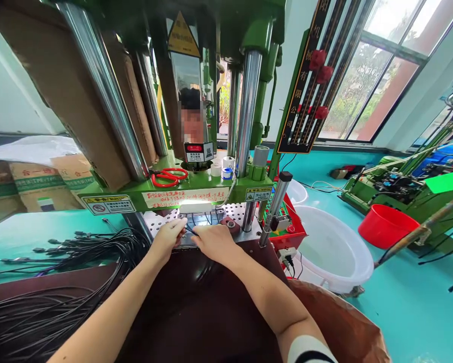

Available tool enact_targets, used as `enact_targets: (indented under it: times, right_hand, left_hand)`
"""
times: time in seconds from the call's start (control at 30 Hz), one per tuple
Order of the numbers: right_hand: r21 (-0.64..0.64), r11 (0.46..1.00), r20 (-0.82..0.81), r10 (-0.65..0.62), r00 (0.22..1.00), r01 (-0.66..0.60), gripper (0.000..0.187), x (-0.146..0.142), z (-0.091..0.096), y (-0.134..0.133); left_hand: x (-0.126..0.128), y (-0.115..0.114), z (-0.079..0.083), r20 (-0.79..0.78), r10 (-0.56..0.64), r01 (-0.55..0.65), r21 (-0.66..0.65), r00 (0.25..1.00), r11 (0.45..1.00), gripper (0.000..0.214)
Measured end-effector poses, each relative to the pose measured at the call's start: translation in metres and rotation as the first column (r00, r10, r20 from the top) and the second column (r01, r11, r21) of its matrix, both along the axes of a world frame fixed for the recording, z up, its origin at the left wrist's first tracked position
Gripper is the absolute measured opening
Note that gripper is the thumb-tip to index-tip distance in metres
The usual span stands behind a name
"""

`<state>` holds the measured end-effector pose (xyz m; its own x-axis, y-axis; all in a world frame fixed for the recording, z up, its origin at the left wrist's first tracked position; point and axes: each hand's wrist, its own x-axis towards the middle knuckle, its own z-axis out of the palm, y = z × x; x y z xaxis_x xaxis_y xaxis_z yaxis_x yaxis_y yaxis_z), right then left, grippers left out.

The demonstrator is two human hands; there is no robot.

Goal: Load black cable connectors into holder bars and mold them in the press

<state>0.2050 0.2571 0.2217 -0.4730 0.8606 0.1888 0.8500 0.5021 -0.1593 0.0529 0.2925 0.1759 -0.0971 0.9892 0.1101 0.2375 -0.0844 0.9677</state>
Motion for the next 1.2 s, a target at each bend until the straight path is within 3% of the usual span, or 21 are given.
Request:
enact_targets:
  times: [0.07,0.13,0.23,0.27,0.37,0.4,0.43,0.47,0.57,0.63,0.67,0.73,0.87,1.03,1.1,1.2]
  right_hand:
    - [-0.044,0.996,-0.118,0.078,0.990,-0.083,0.022,-0.003,0.009,0.001]
    - [-0.202,0.952,-0.301,0.162,0.940,-0.229,0.023,-0.004,0.015,0.003]
    - [-0.420,0.767,-0.547,0.212,0.810,-0.485,0.019,-0.008,0.017,0.001]
    - [-0.406,0.754,-0.591,0.214,0.778,-0.516,0.017,-0.010,0.017,-0.001]
    - [-0.239,0.847,-0.652,0.222,0.725,-0.474,0.017,-0.016,0.017,-0.014]
    - [-0.248,0.846,-0.675,0.198,0.711,-0.471,0.016,-0.018,0.016,-0.019]
    - [-0.311,0.813,-0.704,0.151,0.693,-0.493,0.015,-0.018,0.014,-0.023]
    - [-0.405,0.742,-0.738,0.080,0.671,-0.534,0.015,-0.018,0.011,-0.027]
    - [-0.591,0.431,-0.797,-0.183,0.576,-0.681,0.020,-0.012,-0.003,-0.034]
    - [-0.593,0.300,-0.804,-0.274,0.528,-0.747,0.024,-0.005,-0.012,-0.038]
    - [-0.588,0.270,-0.806,-0.282,0.521,-0.763,0.025,-0.001,-0.015,-0.039]
    - [-0.586,0.286,-0.809,-0.255,0.529,-0.759,0.024,0.005,-0.017,-0.041]
    - [-0.555,0.492,-0.811,-0.144,0.566,-0.670,0.023,0.009,-0.002,-0.040]
    - [-0.473,0.667,-0.703,0.108,0.703,-0.576,0.022,0.006,0.020,-0.043]
    - [-0.490,0.682,-0.641,0.140,0.754,-0.543,0.023,0.007,0.024,-0.045]
    - [-0.615,0.578,-0.602,0.096,0.793,-0.536,0.027,0.012,0.028,-0.046]
  left_hand:
    - [0.000,-0.017,0.007,0.065,0.016,-0.019,0.035,0.998,0.999,0.036]
    - [-0.001,-0.036,0.016,0.157,0.009,-0.023,0.087,0.988,0.996,0.035]
    - [-0.005,-0.060,0.029,0.283,-0.047,0.008,0.139,0.958,0.990,0.034]
    - [-0.006,-0.066,0.032,0.331,-0.050,0.004,0.138,0.942,0.990,0.034]
    - [-0.010,-0.079,0.037,0.466,-0.015,-0.041,0.110,0.885,0.993,0.034]
    - [-0.010,-0.082,0.037,0.489,-0.006,-0.050,0.101,0.873,0.994,0.034]
    - [-0.010,-0.085,0.036,0.498,-0.001,-0.050,0.090,0.867,0.995,0.034]
    - [-0.010,-0.088,0.034,0.501,0.002,-0.047,0.078,0.865,0.996,0.034]
    - [-0.007,-0.095,0.030,0.512,0.015,-0.038,0.036,0.859,0.999,0.032]
    - [-0.004,-0.097,0.027,0.530,0.018,-0.033,0.019,0.848,0.999,0.031]
    - [-0.003,-0.098,0.026,0.528,0.013,-0.025,0.016,0.849,1.000,0.031]
    - [-0.002,-0.099,0.024,0.485,-0.014,0.007,0.016,0.874,1.000,0.033]
    - [-0.003,-0.099,0.025,0.253,-0.203,0.201,0.033,0.946,0.979,0.038]
    - [-0.012,-0.098,0.037,0.083,-0.413,0.420,-0.116,0.907,0.900,0.041]
    - [-0.016,-0.098,0.042,0.029,-0.501,0.497,-0.181,0.865,0.848,0.041]
    - [-0.019,-0.099,0.047,0.010,-0.627,0.613,-0.221,0.779,0.758,0.040]
